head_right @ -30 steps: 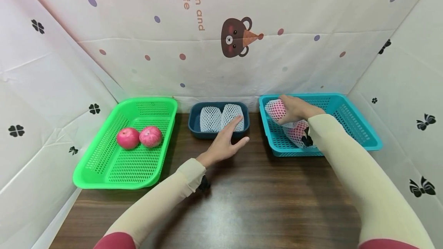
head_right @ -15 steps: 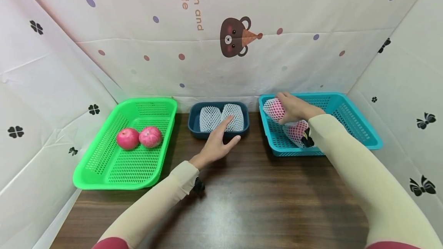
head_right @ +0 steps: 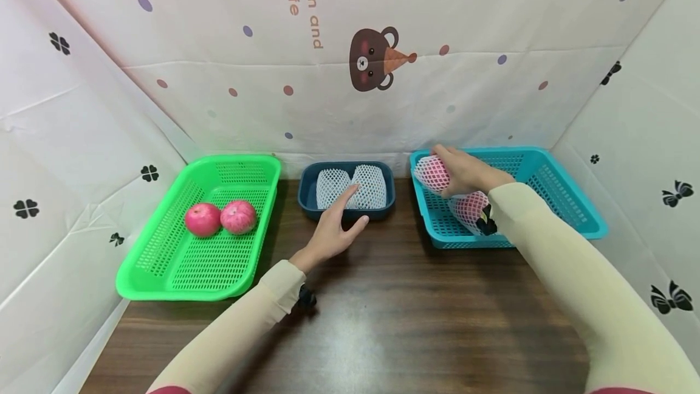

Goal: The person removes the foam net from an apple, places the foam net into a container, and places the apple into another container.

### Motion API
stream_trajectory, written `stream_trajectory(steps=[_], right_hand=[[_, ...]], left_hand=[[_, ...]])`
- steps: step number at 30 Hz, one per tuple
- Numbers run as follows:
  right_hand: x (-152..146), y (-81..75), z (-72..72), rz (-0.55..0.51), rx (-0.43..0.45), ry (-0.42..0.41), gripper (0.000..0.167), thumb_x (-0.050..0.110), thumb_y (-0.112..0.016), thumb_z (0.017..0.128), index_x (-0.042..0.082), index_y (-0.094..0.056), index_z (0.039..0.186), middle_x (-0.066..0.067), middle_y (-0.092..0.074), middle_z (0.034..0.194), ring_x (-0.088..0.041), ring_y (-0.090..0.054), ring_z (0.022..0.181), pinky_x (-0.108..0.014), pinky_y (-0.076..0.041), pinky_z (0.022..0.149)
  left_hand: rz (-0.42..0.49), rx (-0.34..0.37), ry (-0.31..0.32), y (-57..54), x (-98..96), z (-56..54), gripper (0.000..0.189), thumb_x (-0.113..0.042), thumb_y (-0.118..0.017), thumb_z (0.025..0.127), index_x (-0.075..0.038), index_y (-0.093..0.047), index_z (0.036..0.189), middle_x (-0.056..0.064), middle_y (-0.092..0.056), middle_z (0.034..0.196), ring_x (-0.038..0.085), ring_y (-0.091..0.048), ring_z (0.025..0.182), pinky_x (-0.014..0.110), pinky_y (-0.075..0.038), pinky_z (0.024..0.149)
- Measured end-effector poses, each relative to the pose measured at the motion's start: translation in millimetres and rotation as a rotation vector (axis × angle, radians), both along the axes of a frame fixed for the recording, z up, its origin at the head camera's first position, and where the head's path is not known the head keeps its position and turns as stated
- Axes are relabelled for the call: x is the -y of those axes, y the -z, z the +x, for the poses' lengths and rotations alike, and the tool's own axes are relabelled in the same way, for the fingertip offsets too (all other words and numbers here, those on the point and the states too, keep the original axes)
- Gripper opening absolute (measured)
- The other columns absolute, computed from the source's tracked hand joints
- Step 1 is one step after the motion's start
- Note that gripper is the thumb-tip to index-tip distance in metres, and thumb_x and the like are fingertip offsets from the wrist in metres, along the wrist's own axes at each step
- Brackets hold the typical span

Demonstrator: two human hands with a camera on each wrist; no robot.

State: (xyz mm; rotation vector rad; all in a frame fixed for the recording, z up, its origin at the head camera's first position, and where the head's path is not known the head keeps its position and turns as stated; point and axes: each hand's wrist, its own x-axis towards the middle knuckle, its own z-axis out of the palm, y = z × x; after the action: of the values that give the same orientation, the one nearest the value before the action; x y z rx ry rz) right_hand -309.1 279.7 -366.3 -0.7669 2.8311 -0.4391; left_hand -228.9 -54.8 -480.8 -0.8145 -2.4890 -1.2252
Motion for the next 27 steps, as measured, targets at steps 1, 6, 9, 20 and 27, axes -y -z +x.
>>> stream_trajectory(steps=[1, 6, 9, 20, 27], right_hand=[[0.6, 0.0, 0.7, -0.006, -0.003, 0.001, 0.091, 0.006, -0.088, 0.075, 0.003, -0.033, 0.147, -0.025, -0.049, 0.136, -0.039, -0.056, 0.115, -0.057, -0.05, 0.086], [3.6, -1.1, 3.3, -0.025, -0.019, -0.014, 0.091, 0.002, -0.088, 0.072, 0.003, -0.034, 0.145, -0.024, -0.049, 0.134, -0.038, -0.056, 0.112, -0.056, -0.051, 0.085], [5.3, -2.4, 4.0, -0.027, -0.03, -0.02, 0.092, 0.001, -0.088, 0.071, 0.003, -0.034, 0.145, -0.025, -0.049, 0.135, -0.039, -0.056, 0.113, -0.057, -0.051, 0.085], [19.7, -10.9, 9.9, -0.046, -0.091, -0.059, 0.095, 0.004, -0.091, 0.068, 0.003, -0.034, 0.144, -0.021, -0.049, 0.138, -0.035, -0.056, 0.115, -0.056, -0.05, 0.09], [35.7, -14.6, 16.2, -0.063, -0.121, -0.099, 0.094, 0.002, -0.093, 0.066, 0.001, -0.037, 0.141, -0.022, -0.049, 0.136, -0.037, -0.053, 0.118, -0.058, -0.048, 0.095]], left_hand=[[0.008, -0.003, 0.0, -0.1, 1.3, 0.4, 0.071, -0.036, -0.064, 0.102, -0.011, -0.032, 0.161, 0.002, -0.032, 0.166, 0.014, -0.027, 0.153, 0.039, -0.026, 0.123], [0.025, -0.014, -0.019, -0.8, 8.8, 3.1, 0.071, -0.033, -0.066, 0.101, -0.009, -0.034, 0.16, 0.004, -0.033, 0.165, 0.018, -0.029, 0.152, 0.042, -0.027, 0.122], [0.024, -0.018, -0.028, -0.1, 13.2, 4.3, 0.07, -0.032, -0.066, 0.101, -0.008, -0.035, 0.159, 0.005, -0.032, 0.166, 0.019, -0.028, 0.153, 0.042, -0.027, 0.123], [0.043, -0.026, -0.059, 2.9, 25.3, 11.3, 0.068, -0.028, -0.067, 0.1, -0.013, -0.037, 0.159, 0.007, -0.032, 0.166, 0.024, -0.031, 0.152, 0.048, -0.03, 0.121], [0.041, -0.016, -0.075, 6.5, 30.1, 13.7, 0.066, -0.028, -0.066, 0.1, -0.012, -0.039, 0.158, 0.012, -0.034, 0.164, 0.024, -0.031, 0.152, 0.048, -0.03, 0.121]])
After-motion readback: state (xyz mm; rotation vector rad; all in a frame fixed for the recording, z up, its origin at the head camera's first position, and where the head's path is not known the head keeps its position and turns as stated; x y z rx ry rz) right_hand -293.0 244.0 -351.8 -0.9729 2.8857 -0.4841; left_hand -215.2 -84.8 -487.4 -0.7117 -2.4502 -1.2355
